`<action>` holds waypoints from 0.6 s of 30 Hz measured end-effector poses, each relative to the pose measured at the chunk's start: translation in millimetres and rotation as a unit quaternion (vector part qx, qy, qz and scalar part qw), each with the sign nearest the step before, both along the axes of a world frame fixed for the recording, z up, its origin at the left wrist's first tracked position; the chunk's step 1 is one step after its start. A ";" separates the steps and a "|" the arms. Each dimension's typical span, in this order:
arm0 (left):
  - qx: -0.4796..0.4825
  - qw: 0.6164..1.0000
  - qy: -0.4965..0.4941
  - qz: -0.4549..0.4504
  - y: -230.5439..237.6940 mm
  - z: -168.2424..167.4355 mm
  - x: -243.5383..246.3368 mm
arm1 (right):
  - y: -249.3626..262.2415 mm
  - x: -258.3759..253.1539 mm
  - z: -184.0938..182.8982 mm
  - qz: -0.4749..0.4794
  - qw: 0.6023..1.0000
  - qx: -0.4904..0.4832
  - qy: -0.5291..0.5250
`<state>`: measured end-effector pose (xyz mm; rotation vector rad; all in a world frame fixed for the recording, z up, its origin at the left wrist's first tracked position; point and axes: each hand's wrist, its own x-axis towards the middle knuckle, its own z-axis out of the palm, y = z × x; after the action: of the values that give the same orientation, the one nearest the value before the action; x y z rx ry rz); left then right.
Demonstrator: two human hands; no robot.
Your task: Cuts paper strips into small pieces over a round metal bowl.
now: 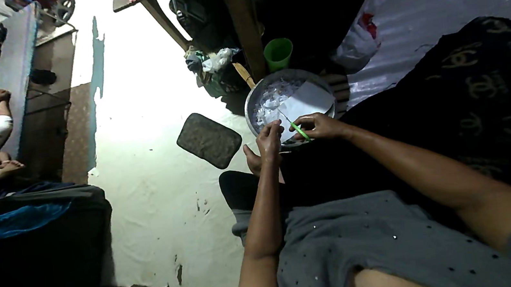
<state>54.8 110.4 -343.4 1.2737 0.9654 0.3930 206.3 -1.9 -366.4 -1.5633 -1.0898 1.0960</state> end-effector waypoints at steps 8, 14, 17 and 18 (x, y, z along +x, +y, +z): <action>0.009 1.000 0.011 -0.017 0.9 -10.2 -6.0 | -0.4 0.2 -1.6 0.032 0.999 -0.003 -0.012; 0.004 1.000 0.010 -0.014 0.2 -8.4 -5.4 | 0.0 -1.1 -2.9 0.014 1.000 0.002 -0.004; 0.000 1.000 0.003 -0.006 2.6 -3.6 -1.7 | 0.3 -1.1 -0.8 0.006 1.000 0.006 -0.017; -0.002 1.000 -0.007 0.005 3.9 -3.6 1.4 | 0.3 -0.8 -0.4 0.008 1.000 0.004 -0.023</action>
<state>56.1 114.4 -347.0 1.2609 0.9614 0.4070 205.5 -1.6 -366.8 -1.5820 -1.1378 1.0711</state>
